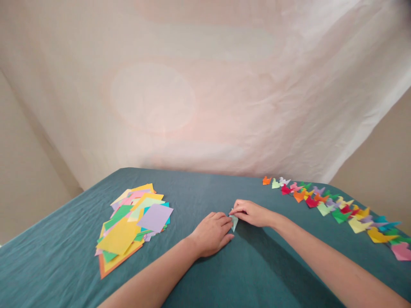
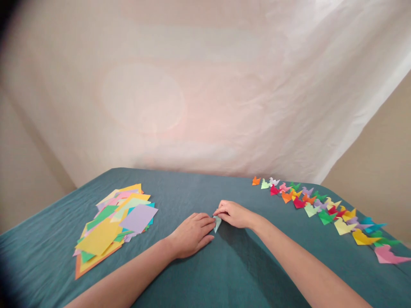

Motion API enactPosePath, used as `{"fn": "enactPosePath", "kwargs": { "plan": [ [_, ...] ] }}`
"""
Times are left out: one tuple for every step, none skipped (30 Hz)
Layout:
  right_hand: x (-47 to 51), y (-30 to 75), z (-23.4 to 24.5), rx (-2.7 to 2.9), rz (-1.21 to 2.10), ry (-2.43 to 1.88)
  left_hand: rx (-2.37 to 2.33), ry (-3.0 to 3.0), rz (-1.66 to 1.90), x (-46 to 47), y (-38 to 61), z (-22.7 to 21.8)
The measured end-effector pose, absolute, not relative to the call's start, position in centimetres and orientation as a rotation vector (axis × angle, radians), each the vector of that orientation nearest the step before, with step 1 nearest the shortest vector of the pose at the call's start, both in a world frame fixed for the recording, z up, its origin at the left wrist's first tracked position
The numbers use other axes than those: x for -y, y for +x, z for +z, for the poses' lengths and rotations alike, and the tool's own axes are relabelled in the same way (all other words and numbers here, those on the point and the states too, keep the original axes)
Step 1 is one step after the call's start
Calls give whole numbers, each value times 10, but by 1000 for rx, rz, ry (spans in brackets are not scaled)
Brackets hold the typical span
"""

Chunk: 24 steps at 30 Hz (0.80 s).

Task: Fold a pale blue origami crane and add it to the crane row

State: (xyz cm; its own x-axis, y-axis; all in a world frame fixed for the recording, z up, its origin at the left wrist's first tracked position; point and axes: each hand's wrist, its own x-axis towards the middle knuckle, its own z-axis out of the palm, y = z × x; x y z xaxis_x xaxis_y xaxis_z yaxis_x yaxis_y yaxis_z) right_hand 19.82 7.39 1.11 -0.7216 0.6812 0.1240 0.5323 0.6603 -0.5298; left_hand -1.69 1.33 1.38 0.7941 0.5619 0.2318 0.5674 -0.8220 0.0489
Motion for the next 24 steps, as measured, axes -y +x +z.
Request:
{"fn": "enactPosePath", "kwargs": {
  "plan": [
    [-79,197,12,2564,701,-990,931,-2956,-370,-13,-17,14],
    [-83,195,13,2557,715,-1002,931,-2958,-371,-13,-17,14],
    [-86,195,12,2548,729,-1015,931,-2960,-372,-13,-18,14],
    [-89,194,12,2538,746,-1037,932,-2962,-374,-14,-18,14],
    [-92,194,10,2527,765,-1061,934,-2962,-376,-14,-18,14],
    [-94,194,9,2519,786,-1084,937,-2962,-378,-14,-18,14],
    [-96,194,7,2512,809,-1105,940,-2960,-380,-14,-18,13],
    [-98,194,6,2505,833,-1124,944,-2958,-381,-14,-18,13],
    [-99,193,5,2498,857,-1141,947,-2956,-381,-14,-18,13],
    [-101,193,4,2491,882,-1157,948,-2955,-379,-14,-18,13],
    [-102,192,3,2483,906,-1172,945,-2956,-376,-14,-19,14],
    [-102,192,3,2475,928,-1186,939,-2958,-374,-14,-19,14],
    [-102,192,3,2466,947,-1198,933,-2961,-373,-14,-19,14],
    [-101,192,3,2459,961,-1209,927,-2964,-374,-15,-20,15],
    [-99,193,3,2452,970,-1216,921,-2969,-378,-16,-20,15],
    [-96,194,3,2443,972,-1222,915,-2977,-384,-17,-21,15],
    [-92,196,2,2435,969,-1226,910,-2988,-393,-18,-21,14],
    [-86,197,2,2422,958,-1229,905,-3004,-406,-20,-21,14],
    [-80,199,2,2406,940,-1232,900,-3025,-421,-21,-22,14],
    [-73,201,1,2386,917,-1235,898,-3047,-437,-23,-21,14],
    [-66,202,1,2366,889,-1236,898,-3071,-452,-24,-21,13],
    [-59,203,0,2345,855,-1237,899,-3094,-463,-26,-20,14],
    [-52,204,-1,2323,799,-1227,900,-3115,-468,-27,-19,14],
    [-46,204,-1,2345,687,-1168,902,-3132,-470,-28,-18,14]
  ]
}}
